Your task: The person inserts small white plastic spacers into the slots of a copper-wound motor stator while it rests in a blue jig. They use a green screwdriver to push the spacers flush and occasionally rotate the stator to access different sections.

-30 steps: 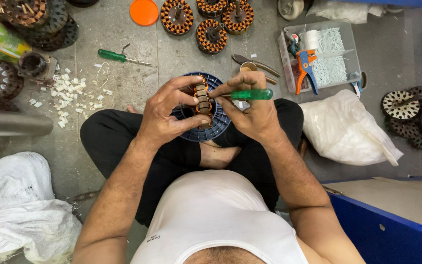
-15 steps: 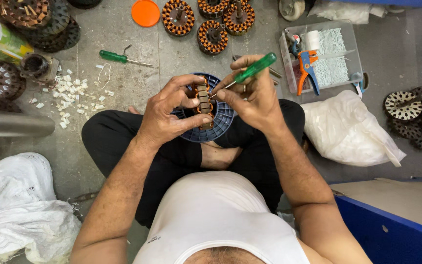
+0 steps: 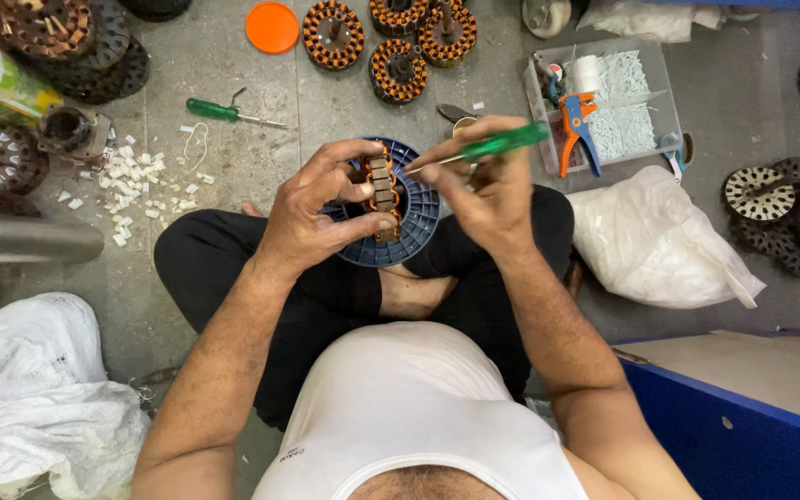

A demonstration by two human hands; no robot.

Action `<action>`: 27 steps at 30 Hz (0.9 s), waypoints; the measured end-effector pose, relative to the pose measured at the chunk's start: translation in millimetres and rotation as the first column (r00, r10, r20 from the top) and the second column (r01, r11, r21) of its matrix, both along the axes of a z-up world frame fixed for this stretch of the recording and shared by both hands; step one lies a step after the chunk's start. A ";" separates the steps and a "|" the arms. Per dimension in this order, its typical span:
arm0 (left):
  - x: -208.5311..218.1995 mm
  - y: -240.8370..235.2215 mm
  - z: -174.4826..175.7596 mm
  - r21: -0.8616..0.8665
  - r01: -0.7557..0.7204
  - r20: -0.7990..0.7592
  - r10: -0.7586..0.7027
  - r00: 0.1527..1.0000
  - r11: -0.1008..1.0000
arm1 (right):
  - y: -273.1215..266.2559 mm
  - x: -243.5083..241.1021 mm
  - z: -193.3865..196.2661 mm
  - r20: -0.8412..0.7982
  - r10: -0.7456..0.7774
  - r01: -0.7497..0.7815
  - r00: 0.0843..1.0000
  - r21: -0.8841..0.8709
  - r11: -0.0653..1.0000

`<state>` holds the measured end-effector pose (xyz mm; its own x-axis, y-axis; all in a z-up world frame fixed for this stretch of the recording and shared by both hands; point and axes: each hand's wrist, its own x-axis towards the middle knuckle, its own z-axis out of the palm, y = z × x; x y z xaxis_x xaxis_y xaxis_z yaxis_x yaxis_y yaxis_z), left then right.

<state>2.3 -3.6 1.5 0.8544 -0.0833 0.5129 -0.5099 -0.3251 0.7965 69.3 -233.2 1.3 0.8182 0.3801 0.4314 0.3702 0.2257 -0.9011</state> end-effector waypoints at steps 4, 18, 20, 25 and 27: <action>-4.4 5.0 10.0 0.044 0.003 -0.036 -0.001 0.999 0.999 | -27.9 16.4 -33.6 0.017 -0.332 0.331 0.943 -0.115 0.936; 0.3 -7.3 14.7 0.314 -0.047 -0.076 0.074 0.994 0.948 | -18.5 82.7 -235.1 0.045 -0.013 0.045 0.999 -0.999 0.002; 2.2 -6.3 9.3 0.313 -0.044 -0.040 0.059 0.997 0.949 | -23.5 97.6 -246.3 0.049 -0.058 0.052 0.997 -0.997 0.056; -0.5 -2.1 -3.3 0.376 -0.052 0.015 0.050 0.999 0.925 | -57.6 126.5 -263.4 0.133 -0.074 0.125 0.988 -0.987 -0.104; -1.2 -0.1 -5.1 0.397 -0.047 0.007 0.048 0.999 0.917 | -63.7 130.0 -269.6 0.171 -0.044 0.161 0.984 -0.971 -0.176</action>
